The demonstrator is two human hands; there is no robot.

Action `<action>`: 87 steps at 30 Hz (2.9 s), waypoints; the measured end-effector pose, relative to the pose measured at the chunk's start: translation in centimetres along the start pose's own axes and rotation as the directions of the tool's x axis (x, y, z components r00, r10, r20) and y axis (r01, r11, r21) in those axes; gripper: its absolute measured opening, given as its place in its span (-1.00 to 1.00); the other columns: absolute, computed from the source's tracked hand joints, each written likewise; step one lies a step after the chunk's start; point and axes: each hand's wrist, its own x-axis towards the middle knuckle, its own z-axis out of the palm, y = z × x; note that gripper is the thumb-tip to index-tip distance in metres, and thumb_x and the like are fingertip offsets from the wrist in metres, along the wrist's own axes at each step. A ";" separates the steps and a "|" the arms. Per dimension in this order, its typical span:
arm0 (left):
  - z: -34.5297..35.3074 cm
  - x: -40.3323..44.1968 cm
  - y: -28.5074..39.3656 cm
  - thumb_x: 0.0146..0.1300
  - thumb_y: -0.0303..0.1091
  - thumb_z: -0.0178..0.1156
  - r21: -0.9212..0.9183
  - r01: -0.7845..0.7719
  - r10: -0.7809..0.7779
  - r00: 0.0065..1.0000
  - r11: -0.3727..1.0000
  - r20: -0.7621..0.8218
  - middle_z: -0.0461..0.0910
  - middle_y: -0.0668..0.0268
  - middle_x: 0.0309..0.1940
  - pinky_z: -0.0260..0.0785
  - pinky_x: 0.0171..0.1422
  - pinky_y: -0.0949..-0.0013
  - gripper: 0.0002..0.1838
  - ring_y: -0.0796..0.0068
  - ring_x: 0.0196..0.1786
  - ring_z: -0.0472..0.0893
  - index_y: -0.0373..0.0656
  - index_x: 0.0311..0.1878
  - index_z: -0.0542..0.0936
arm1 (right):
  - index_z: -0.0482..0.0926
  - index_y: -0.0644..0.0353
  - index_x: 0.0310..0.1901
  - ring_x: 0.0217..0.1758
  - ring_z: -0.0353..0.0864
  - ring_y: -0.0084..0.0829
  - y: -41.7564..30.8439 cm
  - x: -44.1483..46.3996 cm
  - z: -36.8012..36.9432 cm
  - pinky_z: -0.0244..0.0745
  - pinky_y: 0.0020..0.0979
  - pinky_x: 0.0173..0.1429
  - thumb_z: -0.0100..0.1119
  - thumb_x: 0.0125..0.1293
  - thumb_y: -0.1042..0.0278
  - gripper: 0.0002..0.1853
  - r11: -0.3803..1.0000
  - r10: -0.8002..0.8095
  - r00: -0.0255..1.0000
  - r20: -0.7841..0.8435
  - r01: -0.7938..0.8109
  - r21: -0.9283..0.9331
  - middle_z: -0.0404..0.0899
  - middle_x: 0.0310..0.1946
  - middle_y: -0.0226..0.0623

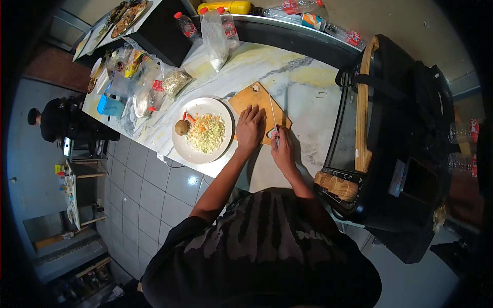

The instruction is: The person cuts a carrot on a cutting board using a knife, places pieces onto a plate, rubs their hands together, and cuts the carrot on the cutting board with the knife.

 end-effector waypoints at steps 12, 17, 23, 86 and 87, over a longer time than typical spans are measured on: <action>-1.4 -4.1 2.1 0.27 -0.42 0.25 -0.042 -0.091 0.096 0.986 0.995 0.133 0.57 -0.10 0.22 0.34 0.46 0.05 -0.62 -0.12 0.35 0.50 -0.27 0.16 0.60 | 0.44 0.29 0.22 -0.01 0.68 0.00 -0.3 -4.3 -2.4 0.56 -0.16 0.05 0.09 0.29 0.60 -0.57 0.996 0.010 0.999 0.044 -0.005 -0.091 0.67 -0.11 -0.12; -2.4 -3.7 2.1 0.26 -0.41 0.27 -0.125 -0.061 0.082 0.982 0.990 0.171 0.64 0.13 -0.14 0.45 0.15 0.07 -0.66 0.09 -0.04 0.58 -0.23 0.11 0.64 | 0.26 0.18 0.50 -0.04 0.72 -0.05 -1.1 -5.8 -3.7 0.60 -0.19 -0.01 0.10 0.26 0.66 -0.27 0.996 -0.024 0.999 0.036 0.020 0.089 0.68 -0.04 -0.13; -1.7 -1.5 0.1 0.30 -0.36 0.26 -0.163 -0.171 0.199 0.965 0.972 0.172 0.60 0.23 -0.33 0.45 0.01 0.17 -0.79 0.17 -0.14 0.54 -0.22 -0.05 0.68 | 0.22 0.15 0.53 0.01 0.68 -0.01 -2.1 -5.4 -3.9 0.58 -0.18 0.03 0.14 0.22 0.70 -0.20 0.998 -0.067 0.994 0.088 0.066 0.009 0.64 -0.05 -0.08; -5.8 -3.0 0.6 0.21 -0.36 0.37 -0.483 -0.419 0.448 0.892 0.769 -0.061 0.54 0.12 0.07 0.27 0.32 0.06 -0.54 0.07 0.15 0.48 -0.13 0.21 0.62 | 0.52 0.19 0.29 0.21 0.45 0.03 -8.5 -8.6 -0.4 0.41 -0.07 0.26 0.36 0.24 0.43 -0.45 0.928 0.027 0.936 -0.351 -0.154 -0.340 0.47 0.21 -0.05; -6.3 -2.5 1.2 0.21 -0.36 0.37 -0.515 -0.444 0.485 0.872 0.733 -0.062 0.54 0.12 0.07 0.27 0.32 0.06 -0.54 0.07 0.15 0.48 -0.13 0.21 0.62 | 0.55 0.22 0.25 0.21 0.47 0.03 -8.8 -8.6 -0.4 0.44 -0.08 0.24 0.35 0.26 0.42 -0.51 0.945 -0.002 0.916 -0.401 -0.129 -0.300 0.48 0.18 -0.05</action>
